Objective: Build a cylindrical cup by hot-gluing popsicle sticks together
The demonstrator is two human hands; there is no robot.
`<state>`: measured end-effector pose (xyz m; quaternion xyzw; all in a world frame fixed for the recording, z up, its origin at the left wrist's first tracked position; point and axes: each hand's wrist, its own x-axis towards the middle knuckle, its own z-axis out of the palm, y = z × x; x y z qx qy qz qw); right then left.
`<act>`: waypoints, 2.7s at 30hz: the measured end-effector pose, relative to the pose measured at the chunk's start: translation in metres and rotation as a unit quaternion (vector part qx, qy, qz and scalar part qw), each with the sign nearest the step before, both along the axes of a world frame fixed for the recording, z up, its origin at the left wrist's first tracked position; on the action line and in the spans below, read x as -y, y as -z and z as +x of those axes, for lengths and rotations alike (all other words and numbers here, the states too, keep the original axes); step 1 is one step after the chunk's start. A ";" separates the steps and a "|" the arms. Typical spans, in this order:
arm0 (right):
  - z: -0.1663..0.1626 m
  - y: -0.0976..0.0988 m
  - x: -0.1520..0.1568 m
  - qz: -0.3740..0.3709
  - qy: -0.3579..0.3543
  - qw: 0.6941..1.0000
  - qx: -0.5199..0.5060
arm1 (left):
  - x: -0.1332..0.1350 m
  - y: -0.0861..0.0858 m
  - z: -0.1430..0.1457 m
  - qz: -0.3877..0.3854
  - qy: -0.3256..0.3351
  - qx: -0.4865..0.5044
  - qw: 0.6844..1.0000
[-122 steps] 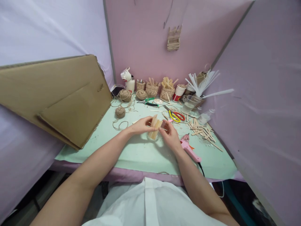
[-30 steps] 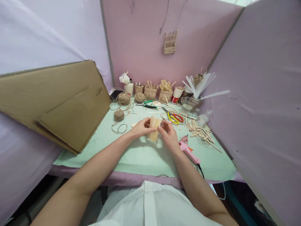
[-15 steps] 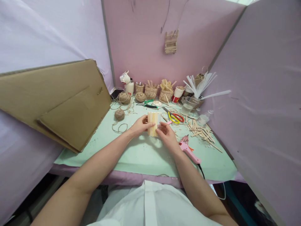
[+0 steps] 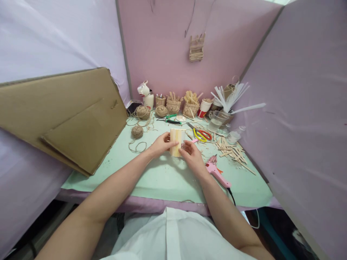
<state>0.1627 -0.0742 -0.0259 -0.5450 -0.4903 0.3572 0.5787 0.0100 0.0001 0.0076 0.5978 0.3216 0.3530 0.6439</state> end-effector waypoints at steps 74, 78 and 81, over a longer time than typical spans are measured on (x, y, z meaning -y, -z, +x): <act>-0.008 0.007 0.008 0.109 0.105 0.975 0.163 | -0.031 -0.002 -0.043 0.171 0.094 -0.082 0.977; -0.005 -0.001 0.013 0.188 0.174 0.951 0.172 | -0.046 -0.019 -0.068 0.191 -0.189 -0.008 0.963; -0.006 -0.003 0.014 0.205 0.172 0.946 0.185 | -0.051 -0.015 -0.068 0.231 -0.292 -0.141 0.917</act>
